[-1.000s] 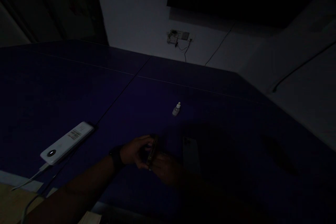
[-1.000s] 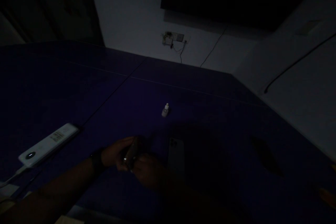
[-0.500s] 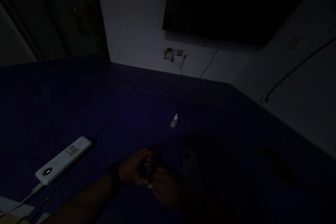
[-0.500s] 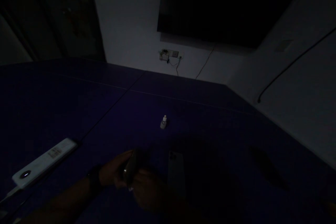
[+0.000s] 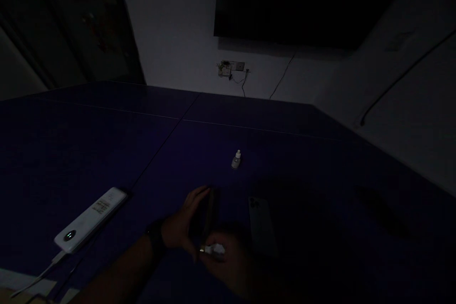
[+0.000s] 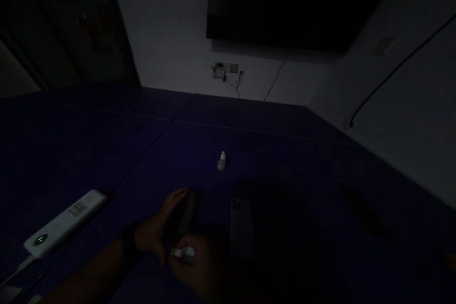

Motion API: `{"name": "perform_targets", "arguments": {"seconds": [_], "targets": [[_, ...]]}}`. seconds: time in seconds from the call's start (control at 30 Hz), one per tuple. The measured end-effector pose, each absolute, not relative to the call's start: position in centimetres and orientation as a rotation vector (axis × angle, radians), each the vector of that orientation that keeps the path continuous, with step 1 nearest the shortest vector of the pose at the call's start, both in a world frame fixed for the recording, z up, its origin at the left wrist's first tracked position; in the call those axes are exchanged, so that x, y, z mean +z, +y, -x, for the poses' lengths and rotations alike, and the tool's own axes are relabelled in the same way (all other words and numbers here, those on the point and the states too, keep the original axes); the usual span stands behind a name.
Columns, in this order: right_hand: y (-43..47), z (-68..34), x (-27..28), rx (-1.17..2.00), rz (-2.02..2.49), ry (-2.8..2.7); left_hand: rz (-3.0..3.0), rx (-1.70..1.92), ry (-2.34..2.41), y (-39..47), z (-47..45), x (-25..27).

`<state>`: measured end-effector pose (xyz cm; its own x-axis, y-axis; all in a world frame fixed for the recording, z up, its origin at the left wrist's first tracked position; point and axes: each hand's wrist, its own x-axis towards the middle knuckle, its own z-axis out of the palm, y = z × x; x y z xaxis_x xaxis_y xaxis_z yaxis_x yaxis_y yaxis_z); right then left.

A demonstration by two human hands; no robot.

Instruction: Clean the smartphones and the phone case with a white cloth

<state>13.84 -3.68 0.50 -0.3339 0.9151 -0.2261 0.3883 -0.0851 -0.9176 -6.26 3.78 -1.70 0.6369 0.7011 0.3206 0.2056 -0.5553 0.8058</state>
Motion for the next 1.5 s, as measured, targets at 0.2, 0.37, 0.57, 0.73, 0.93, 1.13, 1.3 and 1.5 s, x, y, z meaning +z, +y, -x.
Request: {"name": "perform_targets", "arguments": {"seconds": [0.2, 0.37, 0.57, 0.73, 0.93, 1.13, 1.3, 1.5], "targets": [[-3.2, -15.4, 0.1, 1.615, 1.352, -1.782, -2.187, 0.768, 0.631, 3.9, 6.3, -2.2], [0.3, -19.0, -0.1, 1.327, 1.143, -2.026, -2.204, 0.775, 0.598, 3.5, 6.2, -2.4], [4.6, -19.1, -0.2, 0.344, 0.718, -2.409, -2.181, 0.789, 0.555, 3.5, 6.0, -1.9], [6.4, -17.2, -1.5, 0.097, 0.637, -2.706, -2.148, 0.788, 0.553, 3.5, 6.2, -1.6], [6.3, -16.9, -2.1, 0.136, 0.562, -2.743, -2.129, 0.770, 0.554, 3.8, 6.3, -2.0], [5.6, -16.9, -1.5, 0.137, 0.530, -2.744, -2.137, 0.780, 0.535, 4.1, 6.3, -2.4], [7.1, -16.9, -1.1, 0.054, 0.608, -2.723, -2.122, 0.794, 0.522, 4.2, 6.2, -2.5], [5.8, -16.5, -1.5, 0.104, 0.484, -2.775, -2.138, 0.795, 0.512, 4.3, 6.2, -2.6]]}}
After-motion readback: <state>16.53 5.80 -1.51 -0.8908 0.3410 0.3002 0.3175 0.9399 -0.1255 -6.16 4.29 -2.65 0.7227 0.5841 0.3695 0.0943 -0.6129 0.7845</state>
